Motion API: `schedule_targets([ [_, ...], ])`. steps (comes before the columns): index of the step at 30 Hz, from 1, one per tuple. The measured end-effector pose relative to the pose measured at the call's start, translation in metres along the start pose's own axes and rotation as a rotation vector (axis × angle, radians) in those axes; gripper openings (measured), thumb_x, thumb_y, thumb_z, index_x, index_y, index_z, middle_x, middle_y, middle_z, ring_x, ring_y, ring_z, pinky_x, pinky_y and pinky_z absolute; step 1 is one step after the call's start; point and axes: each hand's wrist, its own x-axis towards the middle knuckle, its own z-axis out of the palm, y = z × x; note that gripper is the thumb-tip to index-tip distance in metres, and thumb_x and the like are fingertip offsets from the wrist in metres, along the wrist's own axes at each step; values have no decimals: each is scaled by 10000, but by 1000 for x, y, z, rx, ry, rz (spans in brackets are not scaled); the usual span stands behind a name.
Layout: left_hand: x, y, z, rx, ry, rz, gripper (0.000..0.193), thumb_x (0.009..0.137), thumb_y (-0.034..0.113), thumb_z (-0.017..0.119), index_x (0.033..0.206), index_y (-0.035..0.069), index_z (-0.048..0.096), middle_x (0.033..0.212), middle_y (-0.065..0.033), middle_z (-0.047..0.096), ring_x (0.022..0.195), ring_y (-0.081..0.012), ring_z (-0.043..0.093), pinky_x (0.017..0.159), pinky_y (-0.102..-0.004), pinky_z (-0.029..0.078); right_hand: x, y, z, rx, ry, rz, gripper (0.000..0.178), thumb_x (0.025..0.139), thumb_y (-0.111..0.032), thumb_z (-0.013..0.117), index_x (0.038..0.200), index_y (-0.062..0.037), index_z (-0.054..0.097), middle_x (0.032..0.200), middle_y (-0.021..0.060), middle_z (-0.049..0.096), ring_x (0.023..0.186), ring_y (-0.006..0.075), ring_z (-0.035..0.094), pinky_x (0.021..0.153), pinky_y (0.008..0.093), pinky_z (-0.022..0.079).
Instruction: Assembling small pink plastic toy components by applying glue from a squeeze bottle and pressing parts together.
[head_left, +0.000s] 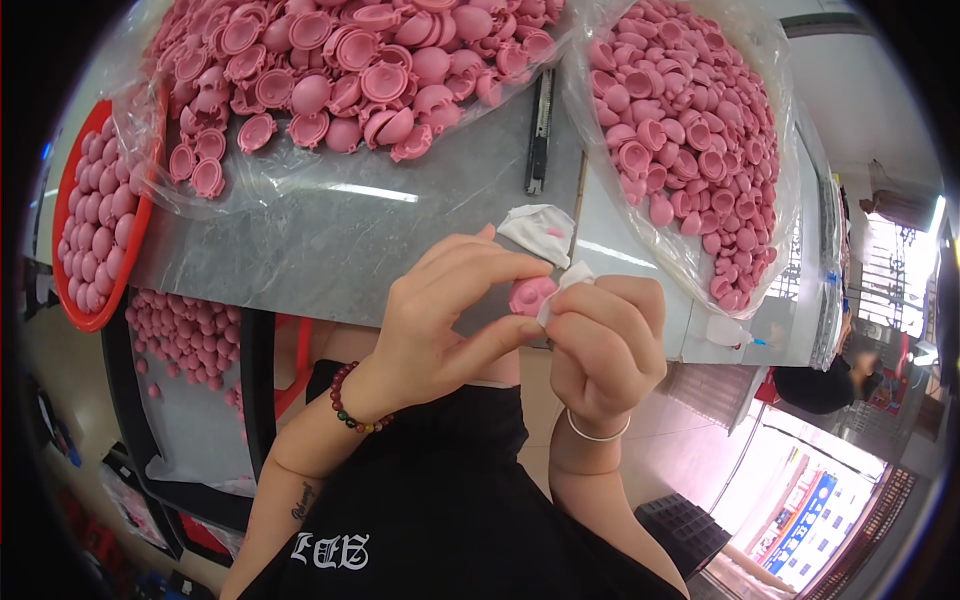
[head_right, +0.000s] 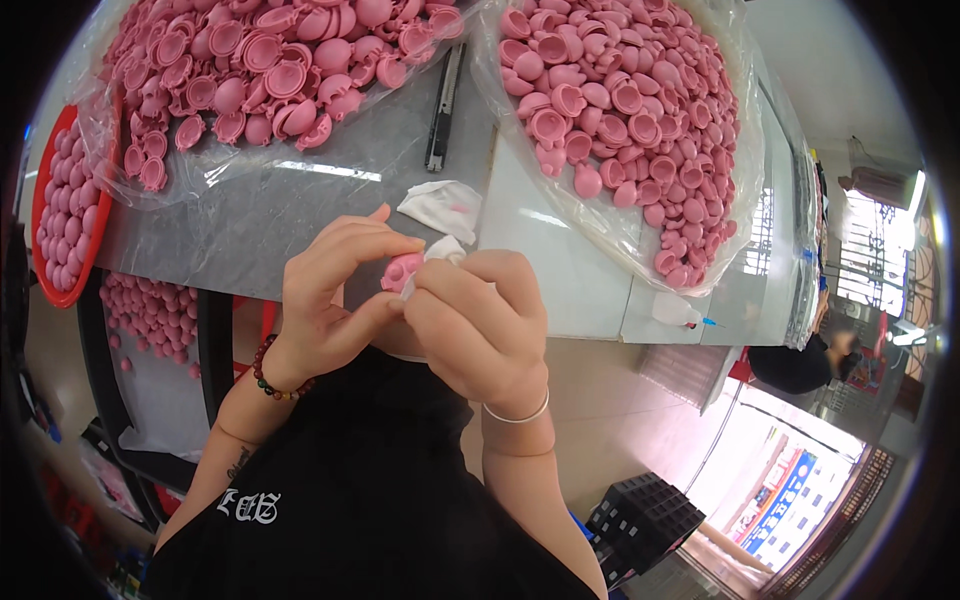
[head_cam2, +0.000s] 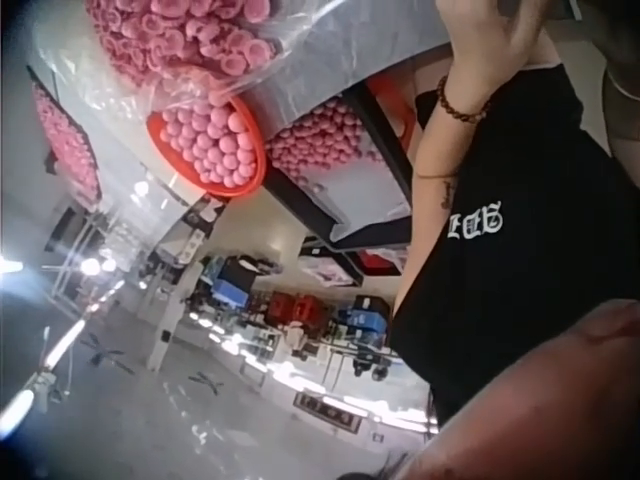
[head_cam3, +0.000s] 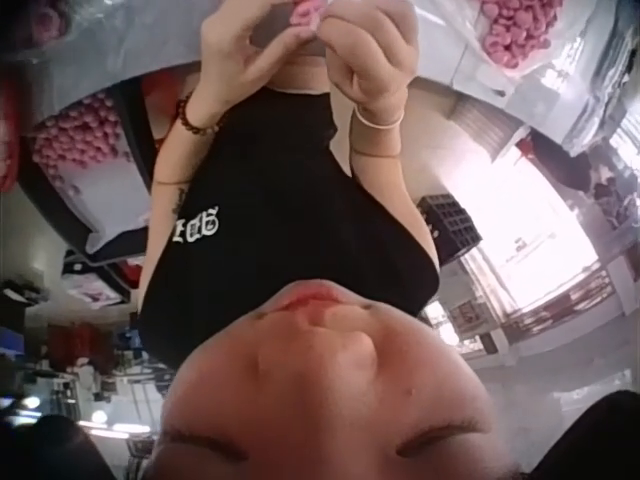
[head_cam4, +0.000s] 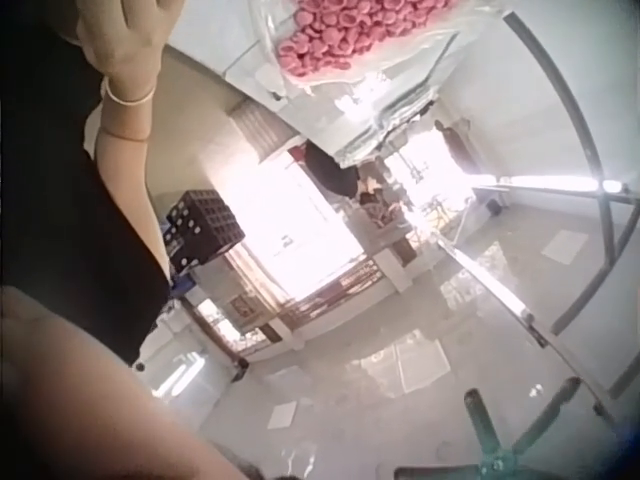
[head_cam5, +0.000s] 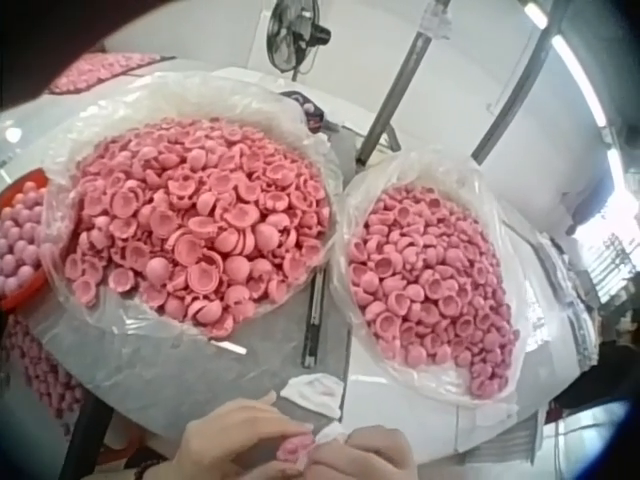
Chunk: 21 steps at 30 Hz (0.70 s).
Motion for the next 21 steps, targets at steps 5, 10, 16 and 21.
schedule_targets([
  [5, 2, -3, -2, -173, -95, -56, 297, 760, 84, 652, 1022, -41, 588, 985, -122, 615, 939, -230, 568, 991, -416, 369, 1, 4, -10, -83, 74, -2, 114, 666, 64, 556, 712, -36, 529, 740, 93, 617, 677, 212, 540, 590, 274, 435],
  [10, 3, 4, -1, -616, -9, -367, 258, 897, 152, 521, 1078, -29, 554, 1068, -85, 579, 907, -132, 561, 876, -294, 424, -18, 10, -12, 105, 430, 212, 174, 707, 112, 416, 813, 6, 503, 783, 153, 572, 689, 194, 521, 648, 266, 444],
  [16, 7, -6, -12, -1010, -72, -555, 380, 922, 294, 485, 1131, -23, 500, 1047, -103, 569, 852, -128, 544, 890, -318, 430, -34, 2, 8, 272, 490, 410, 242, 756, 75, 441, 982, 12, 499, 1107, 201, 504, 718, 185, 535, 643, 253, 458],
  [21, 3, -9, -15, -1154, -155, -603, 460, 852, 363, 612, 1105, 12, 456, 961, -136, 602, 834, -165, 572, 928, -387, 436, -35, 4, 14, 421, 582, 488, 319, 780, 54, 462, 1095, 14, 488, 1193, 210, 472, 739, 186, 554, 642, 254, 464],
])
